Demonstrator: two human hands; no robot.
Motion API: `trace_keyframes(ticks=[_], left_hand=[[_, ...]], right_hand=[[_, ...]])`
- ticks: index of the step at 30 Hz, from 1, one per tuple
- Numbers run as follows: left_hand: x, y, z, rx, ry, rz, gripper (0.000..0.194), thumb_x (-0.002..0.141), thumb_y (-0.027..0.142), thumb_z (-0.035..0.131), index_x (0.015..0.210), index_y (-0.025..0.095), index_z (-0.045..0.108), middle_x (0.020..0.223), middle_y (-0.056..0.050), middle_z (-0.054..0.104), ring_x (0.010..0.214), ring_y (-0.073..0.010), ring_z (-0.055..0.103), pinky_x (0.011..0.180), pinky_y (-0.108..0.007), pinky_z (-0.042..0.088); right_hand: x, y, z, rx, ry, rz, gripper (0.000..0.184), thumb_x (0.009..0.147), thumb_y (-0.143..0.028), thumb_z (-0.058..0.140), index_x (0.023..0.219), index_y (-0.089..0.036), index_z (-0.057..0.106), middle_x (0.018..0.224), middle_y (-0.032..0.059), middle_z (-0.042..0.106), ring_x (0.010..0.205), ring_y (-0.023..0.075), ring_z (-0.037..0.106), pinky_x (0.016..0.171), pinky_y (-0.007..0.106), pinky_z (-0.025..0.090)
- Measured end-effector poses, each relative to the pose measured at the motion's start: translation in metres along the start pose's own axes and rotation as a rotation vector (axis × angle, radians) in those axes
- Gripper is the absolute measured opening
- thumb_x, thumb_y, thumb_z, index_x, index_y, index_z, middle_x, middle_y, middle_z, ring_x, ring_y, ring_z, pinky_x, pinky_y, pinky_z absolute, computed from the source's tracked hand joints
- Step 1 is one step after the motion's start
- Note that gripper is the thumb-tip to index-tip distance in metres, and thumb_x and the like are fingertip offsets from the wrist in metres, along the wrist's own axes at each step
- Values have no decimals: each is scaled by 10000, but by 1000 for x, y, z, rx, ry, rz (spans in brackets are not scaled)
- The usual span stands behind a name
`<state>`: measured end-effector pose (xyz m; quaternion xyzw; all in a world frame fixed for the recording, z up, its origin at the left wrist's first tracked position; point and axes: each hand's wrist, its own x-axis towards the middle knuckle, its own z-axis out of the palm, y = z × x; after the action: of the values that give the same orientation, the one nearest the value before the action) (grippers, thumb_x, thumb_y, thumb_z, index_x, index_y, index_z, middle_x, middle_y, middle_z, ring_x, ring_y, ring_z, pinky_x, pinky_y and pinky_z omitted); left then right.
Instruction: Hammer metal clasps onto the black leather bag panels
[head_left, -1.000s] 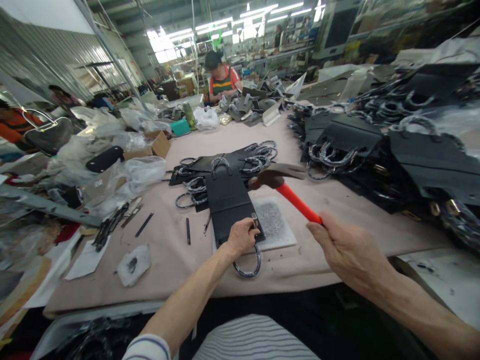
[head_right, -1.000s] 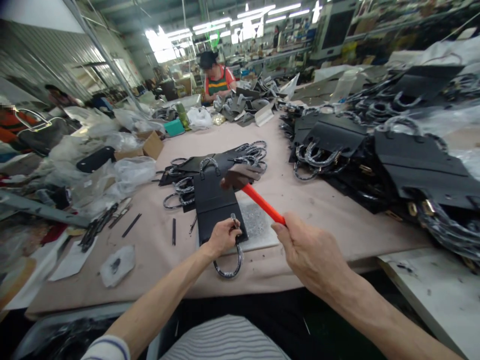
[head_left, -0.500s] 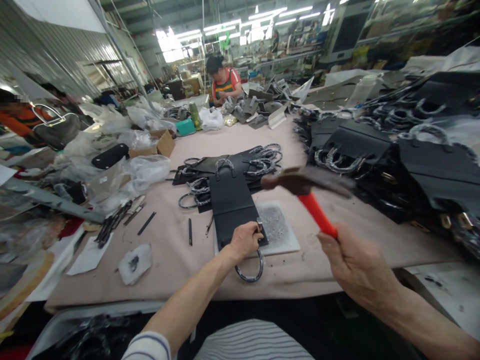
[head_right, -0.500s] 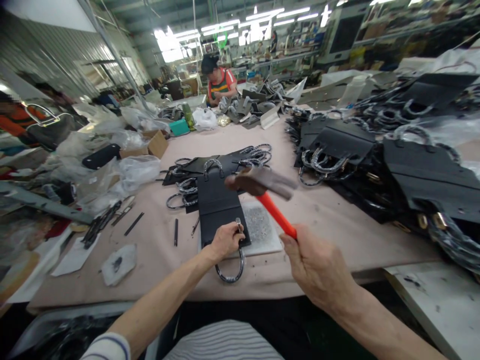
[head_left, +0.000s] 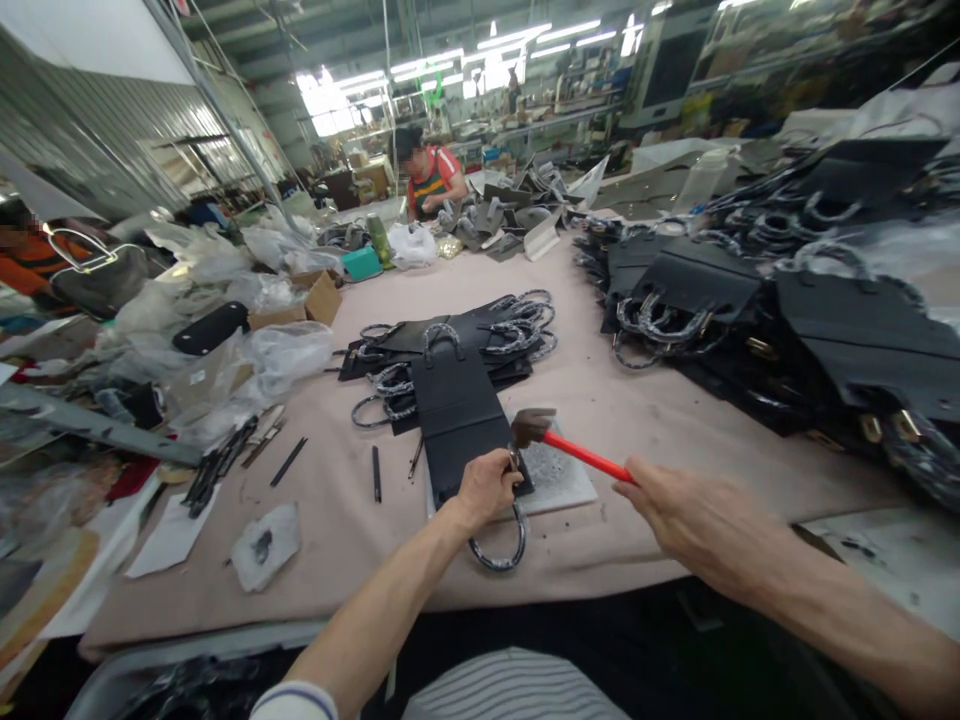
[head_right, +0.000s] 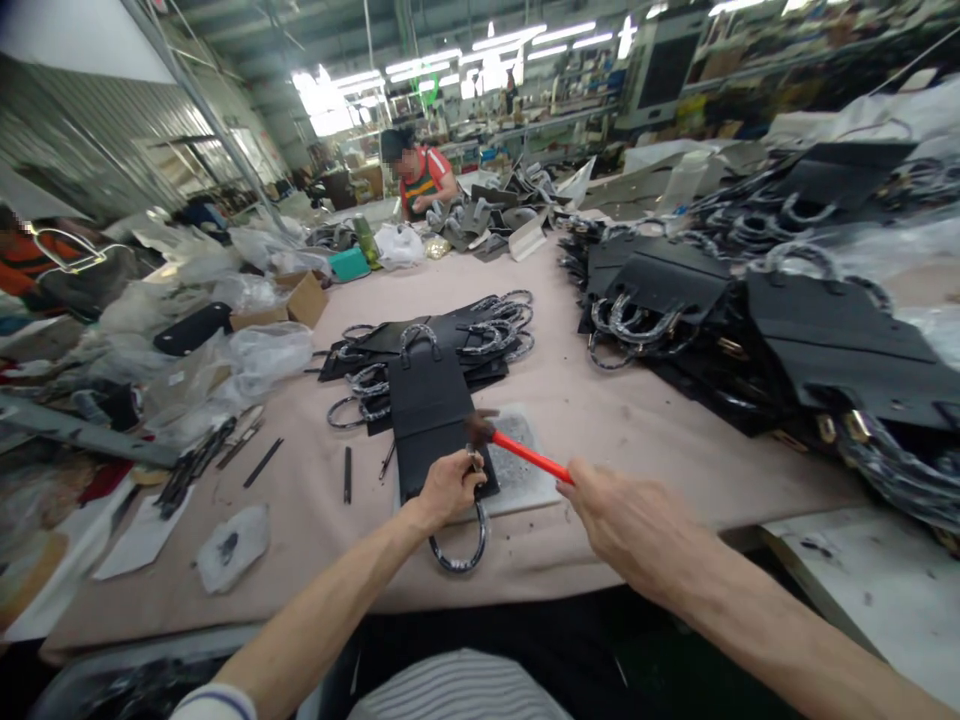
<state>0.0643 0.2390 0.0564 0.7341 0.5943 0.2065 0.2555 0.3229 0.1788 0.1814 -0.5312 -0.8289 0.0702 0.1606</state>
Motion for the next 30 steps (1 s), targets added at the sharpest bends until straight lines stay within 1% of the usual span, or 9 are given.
trace_keyframes(ticks=[4,6,11,14,16,18,21,25,30], left_hand=[[0,0,0,6,2,19,90,863,168,678,926,231,694,935,-13,754,867,-195,699,808,-281,511],[0,0,0,3,6,24,76,866,168,677,910,228,691,939,-17,750,873,-198,698,813,-285,512],[-2,-1,0,-26,22,50,94,860,149,679,918,223,681,953,-17,736,867,-191,686,818,-283,511],[-4,-1,-1,-48,48,70,96,868,162,678,946,219,675,936,-18,722,868,-185,674,827,-279,510],[-5,-2,0,-63,62,86,80,882,181,673,955,213,670,926,-20,711,866,-182,665,836,-280,510],[-6,-2,0,-77,65,92,60,895,200,667,954,209,665,926,-21,707,860,-180,662,844,-285,513],[-6,-3,0,-103,75,98,56,908,212,659,964,210,659,976,-30,716,888,-182,674,873,-293,521],[-8,-5,4,-112,92,100,83,920,183,616,981,217,661,1028,-46,725,961,-192,686,927,-302,534],[-6,-8,12,-312,169,-34,76,906,204,603,918,195,678,970,-64,748,934,-197,712,927,-329,565]], right_hand=[[-2,8,0,38,93,170,363,1006,-533,349,780,-256,409,521,-35,450,428,150,384,513,297,191],[-1,14,8,118,66,264,351,989,-528,354,772,-257,410,518,-36,453,441,158,414,513,288,221],[-3,51,60,297,-152,471,375,975,-505,332,733,-243,449,572,-13,523,537,172,520,553,271,328],[-4,71,88,277,-221,532,412,1011,-465,292,759,-218,505,647,21,584,597,175,565,599,277,380],[-1,75,100,123,-186,506,390,1020,-416,322,859,-177,584,775,83,650,678,203,605,641,304,414],[6,69,107,-16,-96,430,339,1008,-363,394,1067,-124,626,1044,174,678,885,257,647,751,355,462],[24,43,120,9,20,218,426,985,-319,489,1358,-121,546,1414,211,543,1252,315,543,1009,446,434],[42,1,151,172,3,-35,457,967,-253,519,1416,-175,549,1497,150,516,1378,310,445,1150,500,334],[42,-17,182,208,-15,8,487,963,-234,502,1447,-224,551,1520,130,506,1434,345,381,1194,616,231]])
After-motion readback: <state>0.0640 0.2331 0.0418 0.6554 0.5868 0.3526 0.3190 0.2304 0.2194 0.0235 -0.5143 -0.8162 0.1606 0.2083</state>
